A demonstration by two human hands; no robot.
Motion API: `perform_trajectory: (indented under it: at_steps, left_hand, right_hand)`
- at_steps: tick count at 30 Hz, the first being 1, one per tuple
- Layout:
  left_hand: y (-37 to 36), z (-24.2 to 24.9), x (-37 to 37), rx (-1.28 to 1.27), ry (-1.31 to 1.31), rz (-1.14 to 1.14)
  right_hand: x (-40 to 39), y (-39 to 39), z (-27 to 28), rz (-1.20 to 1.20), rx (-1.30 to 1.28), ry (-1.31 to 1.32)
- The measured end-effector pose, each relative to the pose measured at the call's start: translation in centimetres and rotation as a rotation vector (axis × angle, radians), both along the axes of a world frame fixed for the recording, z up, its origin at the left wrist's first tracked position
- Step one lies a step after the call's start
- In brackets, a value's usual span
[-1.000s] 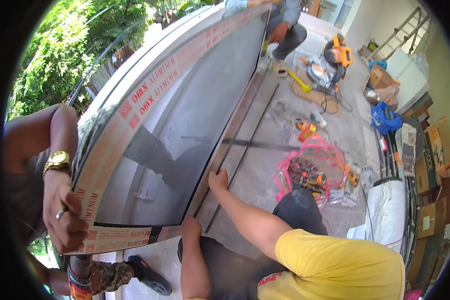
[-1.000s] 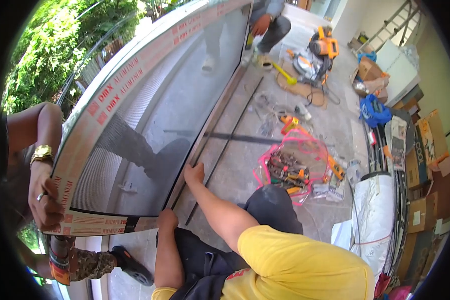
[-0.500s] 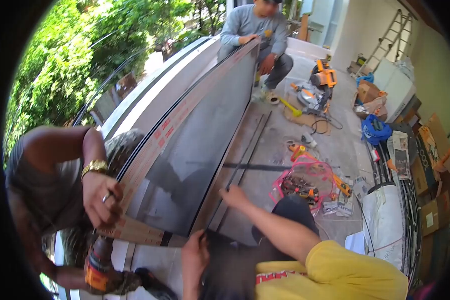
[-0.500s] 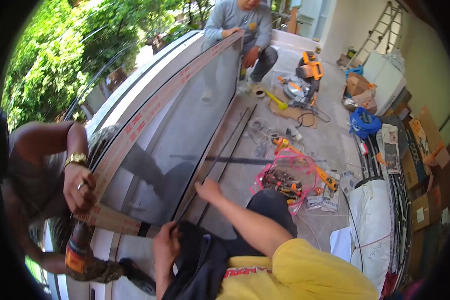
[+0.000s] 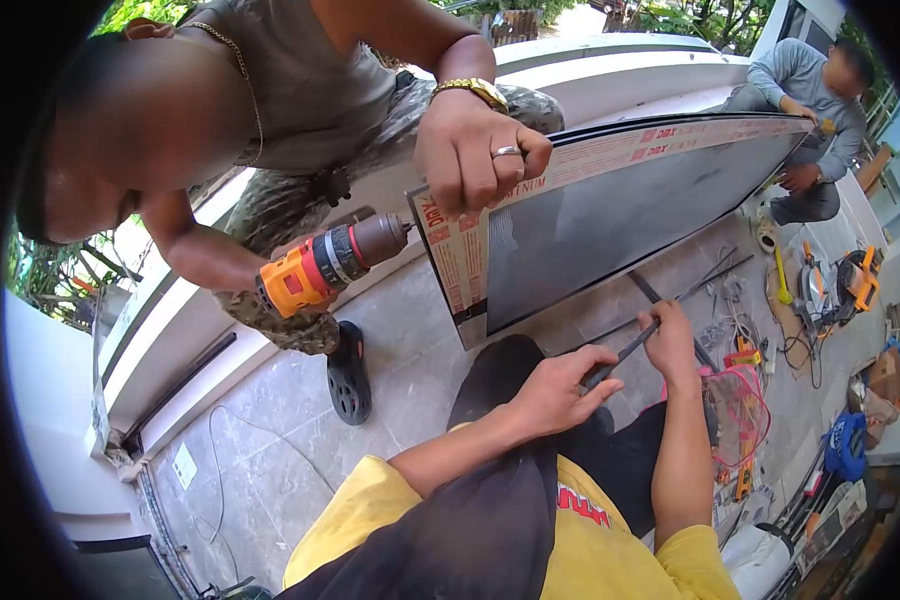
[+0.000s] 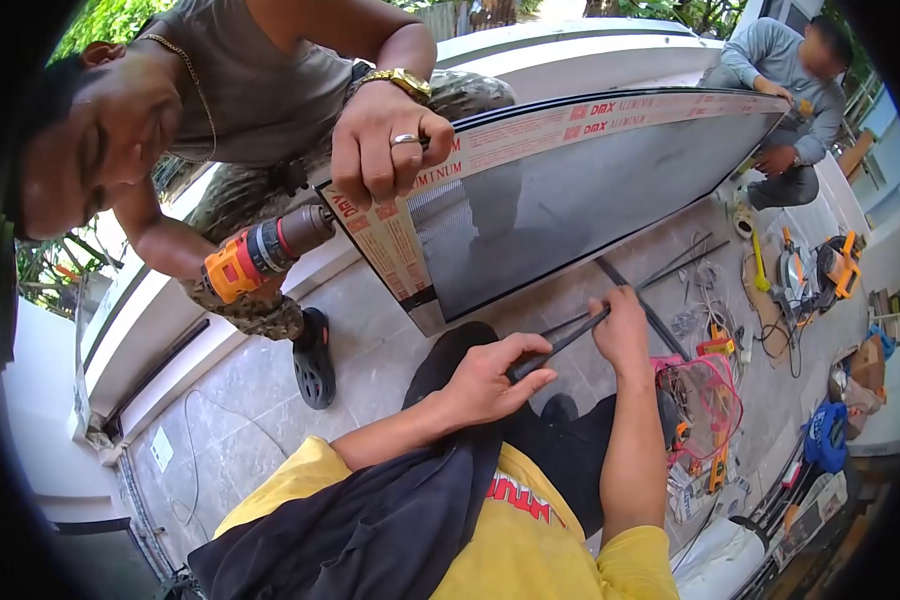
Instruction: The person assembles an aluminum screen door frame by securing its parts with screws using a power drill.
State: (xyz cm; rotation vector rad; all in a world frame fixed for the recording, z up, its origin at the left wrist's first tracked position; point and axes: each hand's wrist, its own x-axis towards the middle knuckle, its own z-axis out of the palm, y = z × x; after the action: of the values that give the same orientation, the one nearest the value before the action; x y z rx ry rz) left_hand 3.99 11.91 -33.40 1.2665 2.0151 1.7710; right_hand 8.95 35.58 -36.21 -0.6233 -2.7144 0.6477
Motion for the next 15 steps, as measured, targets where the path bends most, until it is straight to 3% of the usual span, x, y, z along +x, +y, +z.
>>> perform_trajectory:
  at_steps: [1,2,4,9,13,15]
  left_hand:
    - [-0.2,-0.2,0.5,0.019,-0.214,-0.071]
    - [-0.5,-0.7,1.0,0.021,-0.217,-0.067]
    - [-1.5,-3.2,1.5,-0.011,-0.474,-0.042]
    - [-4.8,-12.0,0.1,-0.093,-0.511,0.672]
    - [-7.1,-15.1,-3.2,-0.144,-0.511,0.831]
    - [-6.9,-16.3,-4.2,-0.184,-0.259,0.972]
  right_hand:
    - [0.1,0.4,-0.1,0.000,0.001,-0.005]
    - [0.2,1.1,-0.3,-0.031,0.038,0.032]
    - [0.2,2.3,-0.7,-0.047,0.078,0.075]
    - [0.0,2.6,-1.1,-0.019,0.094,0.084]
    - [-0.6,2.3,-1.9,0.010,0.090,0.061]
    - [-0.9,2.1,-1.9,0.005,0.084,0.025]
